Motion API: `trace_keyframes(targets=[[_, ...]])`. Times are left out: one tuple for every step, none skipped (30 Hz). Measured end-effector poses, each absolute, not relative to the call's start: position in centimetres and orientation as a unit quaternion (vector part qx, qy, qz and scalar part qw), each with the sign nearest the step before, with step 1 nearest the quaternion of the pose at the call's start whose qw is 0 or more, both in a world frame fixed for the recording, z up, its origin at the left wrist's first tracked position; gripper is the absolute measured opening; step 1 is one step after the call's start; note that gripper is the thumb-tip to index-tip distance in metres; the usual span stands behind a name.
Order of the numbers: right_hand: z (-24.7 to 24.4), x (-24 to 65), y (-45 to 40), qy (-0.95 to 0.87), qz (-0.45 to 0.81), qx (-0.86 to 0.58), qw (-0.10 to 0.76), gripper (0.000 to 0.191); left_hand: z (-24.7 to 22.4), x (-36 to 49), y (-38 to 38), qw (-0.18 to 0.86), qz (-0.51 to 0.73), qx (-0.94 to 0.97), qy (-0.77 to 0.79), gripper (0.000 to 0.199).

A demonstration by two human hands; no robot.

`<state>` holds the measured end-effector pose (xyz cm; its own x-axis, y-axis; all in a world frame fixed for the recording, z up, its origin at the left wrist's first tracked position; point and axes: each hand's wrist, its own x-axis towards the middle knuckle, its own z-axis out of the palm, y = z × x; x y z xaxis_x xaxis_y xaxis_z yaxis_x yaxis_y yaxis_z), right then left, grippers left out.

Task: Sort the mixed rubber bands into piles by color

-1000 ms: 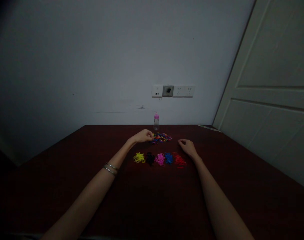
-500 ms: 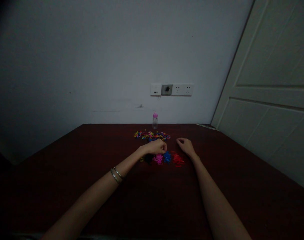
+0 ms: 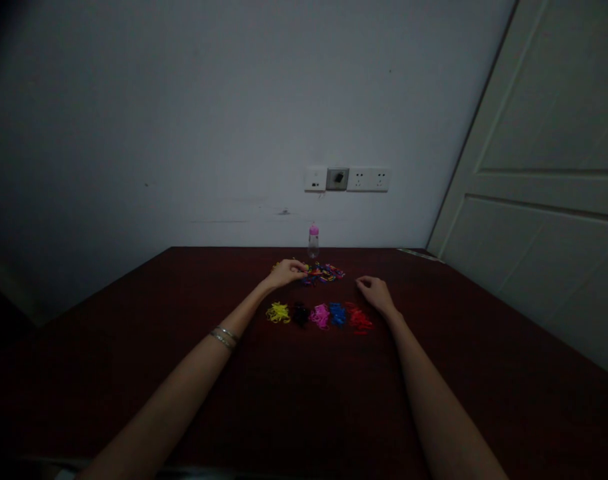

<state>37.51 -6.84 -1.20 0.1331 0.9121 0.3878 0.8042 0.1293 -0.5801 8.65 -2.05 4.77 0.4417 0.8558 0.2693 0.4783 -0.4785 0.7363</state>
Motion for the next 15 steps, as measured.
trace_keyframes(targets=[[-1.2,37.5,-6.8,-0.655,0.074,-0.655,0.369,0.031,4.5,7.6,-1.3,0.304,0.341,0.776,0.434,0.026],[-1.3,37.6,-6.8,-0.656,0.076,-0.654,0.368,0.031,4.2,6.4,-0.6,0.312,0.36,0.752,0.456,0.026],[-1.3,37.6,-6.8,-0.658,0.078,-0.653,0.367,0.031,4.0,5.3,0.1,0.314,0.383,0.726,0.478,0.027],[-1.3,37.5,-6.8,-0.66,0.08,-0.652,0.365,0.032,3.7,4.2,0.6,0.313,0.406,0.697,0.501,0.027],[-1.2,37.5,-6.7,-0.661,0.081,-0.651,0.364,0.032,3.4,3.1,1.1,0.312,0.425,0.67,0.523,0.026],[-1.2,37.4,-6.7,-0.664,0.081,-0.649,0.362,0.032,3.1,2.1,1.5,0.309,0.439,0.648,0.54,0.025],[-1.1,37.4,-6.6,-0.667,0.08,-0.648,0.36,0.032,2.8,1.3,1.8,0.307,0.452,0.63,0.551,0.024],[-1.0,37.3,-6.5,-0.669,0.08,-0.647,0.357,0.032,2.5,0.6,2.1,0.302,0.464,0.618,0.559,0.024],[-1.0,37.1,-6.3,-0.672,0.078,-0.645,0.354,0.031,2.1,0.0,2.3,0.296,0.474,0.605,0.567,0.024],[-0.9,37.0,-6.1,-0.677,0.076,-0.643,0.35,0.031,1.7,-0.5,2.5,0.291,0.482,0.593,0.575,0.025],[-0.8,36.8,-5.9,-0.682,0.074,-0.641,0.345,0.031,1.3,-0.8,2.7,0.286,0.488,0.584,0.582,0.026],[-0.7,36.6,-5.8,-0.687,0.071,-0.639,0.339,0.03,1.0,-1.0,2.8,0.282,0.492,0.577,0.588,0.026],[-0.6,36.4,-5.6,-0.691,0.068,-0.637,0.335,0.03,0.7,-1.1,2.9,0.279,0.494,0.574,0.591,0.027],[-0.5,36.1,-5.5,-0.695,0.066,-0.636,0.33,0.03,0.4,-1.2,3.0,0.276,0.496,0.574,0.59,0.027],[-0.4,35.8,-5.4,-0.697,0.063,-0.636,0.325,0.029,0.2,-1.2,3.1,0.274,0.496,0.577,0.588,0.027]])
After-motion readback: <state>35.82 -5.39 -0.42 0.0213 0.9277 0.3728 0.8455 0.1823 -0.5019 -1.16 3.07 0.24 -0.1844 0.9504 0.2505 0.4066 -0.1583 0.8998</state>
